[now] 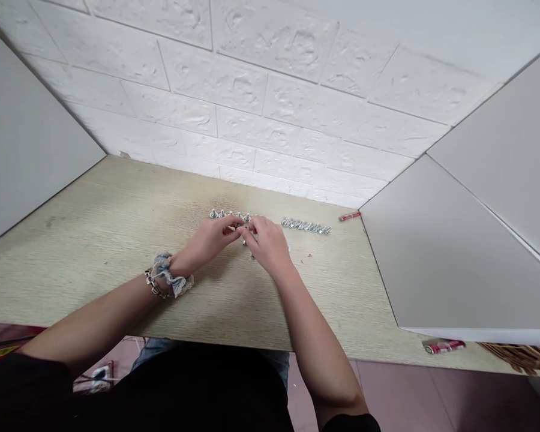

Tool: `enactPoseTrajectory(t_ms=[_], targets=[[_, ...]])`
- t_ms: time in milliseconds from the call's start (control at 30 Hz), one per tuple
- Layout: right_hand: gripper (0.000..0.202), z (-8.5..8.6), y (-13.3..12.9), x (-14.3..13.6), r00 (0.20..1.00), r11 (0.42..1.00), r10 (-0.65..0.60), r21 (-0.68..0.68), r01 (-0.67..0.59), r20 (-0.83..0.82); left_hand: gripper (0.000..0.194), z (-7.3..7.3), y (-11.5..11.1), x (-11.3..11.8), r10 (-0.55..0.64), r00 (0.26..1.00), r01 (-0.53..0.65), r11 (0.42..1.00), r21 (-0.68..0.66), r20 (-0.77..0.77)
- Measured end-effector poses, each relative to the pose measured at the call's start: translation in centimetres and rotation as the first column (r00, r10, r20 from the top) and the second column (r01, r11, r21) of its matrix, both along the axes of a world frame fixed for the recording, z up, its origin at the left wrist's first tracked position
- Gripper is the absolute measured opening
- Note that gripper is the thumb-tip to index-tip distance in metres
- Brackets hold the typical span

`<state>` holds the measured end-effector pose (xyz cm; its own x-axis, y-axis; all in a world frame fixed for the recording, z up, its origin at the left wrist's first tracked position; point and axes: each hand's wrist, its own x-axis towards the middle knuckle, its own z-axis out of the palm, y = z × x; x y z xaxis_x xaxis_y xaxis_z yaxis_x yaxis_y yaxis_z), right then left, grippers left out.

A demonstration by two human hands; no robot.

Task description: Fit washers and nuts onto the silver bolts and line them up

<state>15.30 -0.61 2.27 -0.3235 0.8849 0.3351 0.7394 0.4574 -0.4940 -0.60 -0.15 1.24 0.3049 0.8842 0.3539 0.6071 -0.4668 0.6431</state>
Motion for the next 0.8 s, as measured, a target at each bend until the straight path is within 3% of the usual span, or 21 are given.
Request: enactPoseTrajectory(t_ms=[167, 367, 500, 667, 800], targets=[[0.026, -0.07, 0.06, -0.15, 0.98, 0.998, 0.02, 0.058, -0.032, 0.198, 0.019, 0.2, -0.07, 0.02, -0.009, 0.999, 0.01, 1.0, 0.014, -0.04], [0.017, 0.2, -0.51, -0.36, 0.985, 0.994, 0.018, 0.102, -0.036, 0.172, 0.02, 0.37, -0.15, -0.05, -0.008, 1.0, 0.008, 1.0, 0.011, -0.021], [0.017, 0.28, -0.64, -0.34, 0.99, 0.992, -0.043, 0.122, 0.026, 0.137, 0.02, 0.13, -0.09, -0.01, -0.002, 1.0, 0.002, 1.0, 0.016, -0.026], [0.032, 0.2, -0.35, -0.31, 0.968, 0.994, -0.073, 0.095, 0.051, 0.24, 0.02, 0.25, -0.18, 0.1, -0.003, 0.997, 0.004, 1.0, 0.014, -0.073], [0.027, 0.15, -0.32, -0.48, 0.965, 0.992, -0.06, 0.122, 0.029, 0.257, 0.021, 0.37, -0.21, 0.06, -0.003, 0.997, 0.004, 1.0, 0.01, -0.079]])
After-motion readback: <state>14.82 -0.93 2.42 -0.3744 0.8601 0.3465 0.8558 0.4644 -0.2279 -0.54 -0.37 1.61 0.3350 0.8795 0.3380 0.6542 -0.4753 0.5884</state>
